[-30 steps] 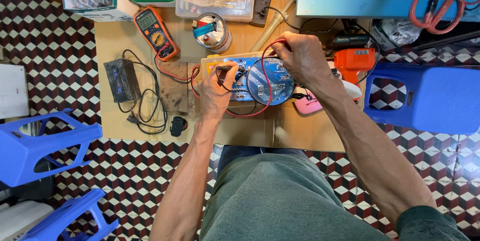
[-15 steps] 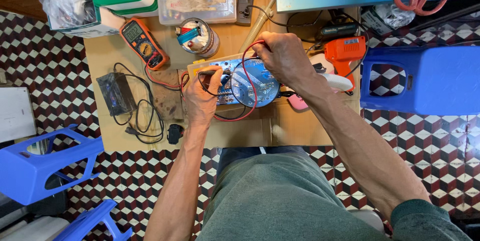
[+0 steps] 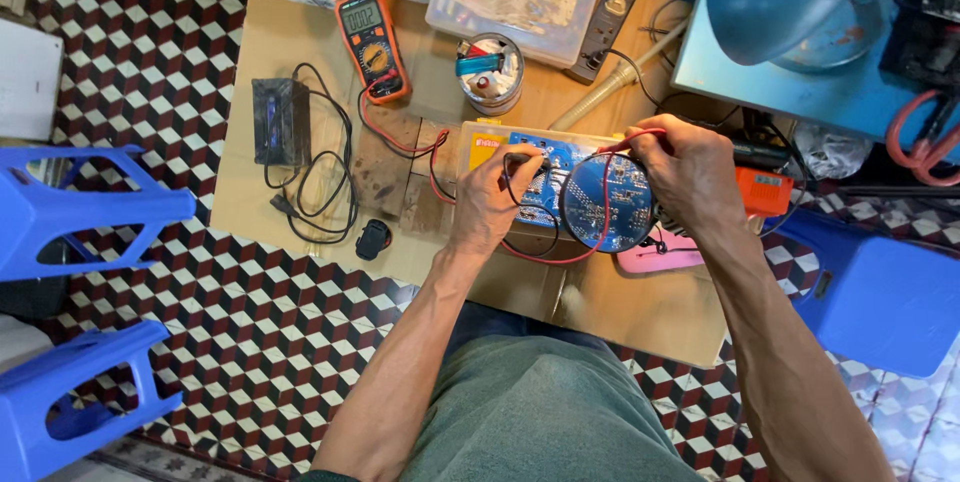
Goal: The person uses a multimeter to test various points on a blue circuit board. They hold the probes against different components while observing the multimeter display, occasionally adjusting the probes to different locations on the board.
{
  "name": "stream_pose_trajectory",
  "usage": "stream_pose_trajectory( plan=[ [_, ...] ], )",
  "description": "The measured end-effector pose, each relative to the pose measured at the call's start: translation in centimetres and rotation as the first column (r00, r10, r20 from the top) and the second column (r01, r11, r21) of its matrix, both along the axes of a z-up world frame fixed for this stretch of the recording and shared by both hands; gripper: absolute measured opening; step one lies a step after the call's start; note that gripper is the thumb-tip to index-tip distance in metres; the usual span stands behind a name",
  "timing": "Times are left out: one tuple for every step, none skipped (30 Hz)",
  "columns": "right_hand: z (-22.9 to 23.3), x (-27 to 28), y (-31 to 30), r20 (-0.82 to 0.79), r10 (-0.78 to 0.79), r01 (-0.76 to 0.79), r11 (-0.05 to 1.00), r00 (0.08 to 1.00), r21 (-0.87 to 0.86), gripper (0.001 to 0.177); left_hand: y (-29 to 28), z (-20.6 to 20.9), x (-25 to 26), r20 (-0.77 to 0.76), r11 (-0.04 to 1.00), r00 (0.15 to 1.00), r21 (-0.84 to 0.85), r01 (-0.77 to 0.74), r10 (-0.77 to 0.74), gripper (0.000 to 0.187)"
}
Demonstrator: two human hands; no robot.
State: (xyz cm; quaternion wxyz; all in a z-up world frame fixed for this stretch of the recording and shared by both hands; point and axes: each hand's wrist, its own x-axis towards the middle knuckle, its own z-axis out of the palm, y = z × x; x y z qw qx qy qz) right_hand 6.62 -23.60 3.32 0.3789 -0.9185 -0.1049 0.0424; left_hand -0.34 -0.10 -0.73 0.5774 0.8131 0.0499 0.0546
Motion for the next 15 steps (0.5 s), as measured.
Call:
stream_pose_trajectory(
  plan=[
    [0.02, -0.01, 0.16, 0.000, 0.001, -0.001, 1.000, 1.000, -0.014, 0.022, 0.04, 0.00, 0.04, -0.010, 1.000, 1.000, 0.003, -0.008, 0.008, 0.015],
    [0.15, -0.05, 0.25, -0.034, -0.014, 0.014, 1.000, 0.999, -0.025, 0.023, 0.08, 0.01, 0.08, -0.020, 1.000, 1.000, 0.006, -0.017, 0.017, 0.015],
    [0.31, -0.15, 0.20, -0.069, -0.033, 0.031, 0.999, 0.997, -0.035, 0.023, 0.17, -0.07, 0.08, 0.006, 1.000, 1.000, 0.009, 0.000, 0.000, 0.014],
    [0.40, -0.18, 0.25, -0.104, -0.052, 0.048, 0.998, 0.993, -0.046, 0.024, 0.23, -0.18, 0.05, 0.032, 1.000, 0.999, 0.013, 0.016, -0.017, 0.014],
    [0.50, -0.26, 0.40, -0.096, -0.048, 0.043, 0.998, 0.994, -0.055, 0.024, 0.35, -0.26, -0.03, 0.056, 0.999, 0.998, 0.016, 0.036, -0.036, 0.013],
    [0.65, -0.26, 0.43, -0.088, -0.044, 0.039, 0.997, 0.995, -0.064, 0.024, 0.45, -0.35, -0.06, 0.078, 0.999, 0.996, 0.022, 0.032, -0.033, 0.013],
    [0.71, -0.24, 0.42, -0.079, -0.044, 0.038, 0.997, 0.996, -0.073, 0.024, 0.48, -0.47, 0.01, 0.102, 0.999, 0.994, 0.028, 0.032, -0.034, 0.013],
    [0.72, -0.21, 0.41, -0.085, -0.042, 0.036, 0.997, 0.995, -0.075, 0.024, 0.42, -0.57, 0.06, 0.125, 0.999, 0.992, 0.034, 0.031, -0.035, 0.013],
    [0.69, -0.18, 0.43, -0.090, -0.042, 0.035, 0.997, 0.995, -0.075, 0.024, 0.37, -0.63, 0.10, 0.111, 1.000, 0.993, 0.011, 0.027, -0.028, 0.013],
    [0.69, -0.14, 0.40, -0.095, -0.042, 0.035, 0.997, 0.995, -0.075, 0.025, 0.28, -0.63, 0.10, 0.096, 1.000, 0.995, -0.013, 0.023, -0.022, 0.013],
    [0.71, -0.12, 0.44, -0.108, -0.042, 0.036, 0.998, 0.993, -0.057, 0.024, 0.33, -0.57, 0.11, 0.084, 0.999, 0.996, -0.034, 0.021, -0.019, 0.013],
    [0.76, -0.10, 0.46, -0.120, -0.041, 0.037, 0.999, 0.992, -0.038, 0.024, 0.38, -0.48, 0.06, 0.094, 0.999, 0.995, -0.032, 0.029, -0.026, 0.013],
    [0.75, -0.11, 0.53, -0.132, -0.041, 0.039, 0.999, 0.990, -0.018, 0.024, 0.47, -0.40, 0.00, 0.104, 0.999, 0.994, -0.029, 0.039, -0.035, 0.013],
    [0.73, -0.14, 0.56, -0.128, -0.041, 0.036, 0.999, 0.991, -0.041, 0.024, 0.52, -0.33, -0.09, 0.114, 0.999, 0.992, -0.025, 0.048, -0.044, 0.013],
    [0.66, -0.10, 0.57, -0.123, -0.041, 0.034, 0.998, 0.992, -0.061, 0.024, 0.49, -0.34, -0.06, 0.058, 0.999, 0.998, -0.029, 0.031, -0.030, 0.014]
  ],
)
